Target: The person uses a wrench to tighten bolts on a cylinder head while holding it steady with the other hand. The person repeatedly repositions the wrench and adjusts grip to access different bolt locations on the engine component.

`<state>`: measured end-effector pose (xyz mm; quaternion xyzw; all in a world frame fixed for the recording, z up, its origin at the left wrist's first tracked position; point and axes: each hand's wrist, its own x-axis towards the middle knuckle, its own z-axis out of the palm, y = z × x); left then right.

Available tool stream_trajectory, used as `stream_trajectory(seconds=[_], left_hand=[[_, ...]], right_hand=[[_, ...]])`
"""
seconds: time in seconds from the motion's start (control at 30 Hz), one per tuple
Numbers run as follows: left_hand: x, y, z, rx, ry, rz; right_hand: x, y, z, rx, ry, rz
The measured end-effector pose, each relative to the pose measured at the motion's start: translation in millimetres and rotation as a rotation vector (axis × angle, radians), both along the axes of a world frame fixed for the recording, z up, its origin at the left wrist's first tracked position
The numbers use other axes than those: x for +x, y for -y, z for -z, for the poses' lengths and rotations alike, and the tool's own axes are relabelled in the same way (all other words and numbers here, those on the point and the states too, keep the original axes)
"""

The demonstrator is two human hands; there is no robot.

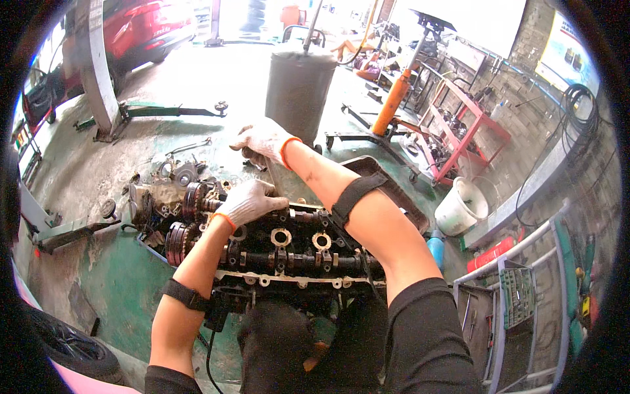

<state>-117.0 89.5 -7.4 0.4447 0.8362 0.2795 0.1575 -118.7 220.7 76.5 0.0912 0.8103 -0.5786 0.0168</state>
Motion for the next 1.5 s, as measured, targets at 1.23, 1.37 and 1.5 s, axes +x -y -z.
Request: stream_trajectory(seconds=[1.23,1.37,1.5], left_hand=[[-23.6,-17.0,3.3,-0.052,0.221,0.095],[-26.2,-17.9,3.5,0.019,0.002,0.242],[-18.9,-21.5,5.9,-0.05,0.066,0.091]], right_hand=[[-4.1,-163.3,141.6,0.717,0.15,0.352],[-42.6,-145.1,139.3,1.01,0.123,0.192],[-44.7,-79.4,96.3,0.603,-0.014,0.075]])
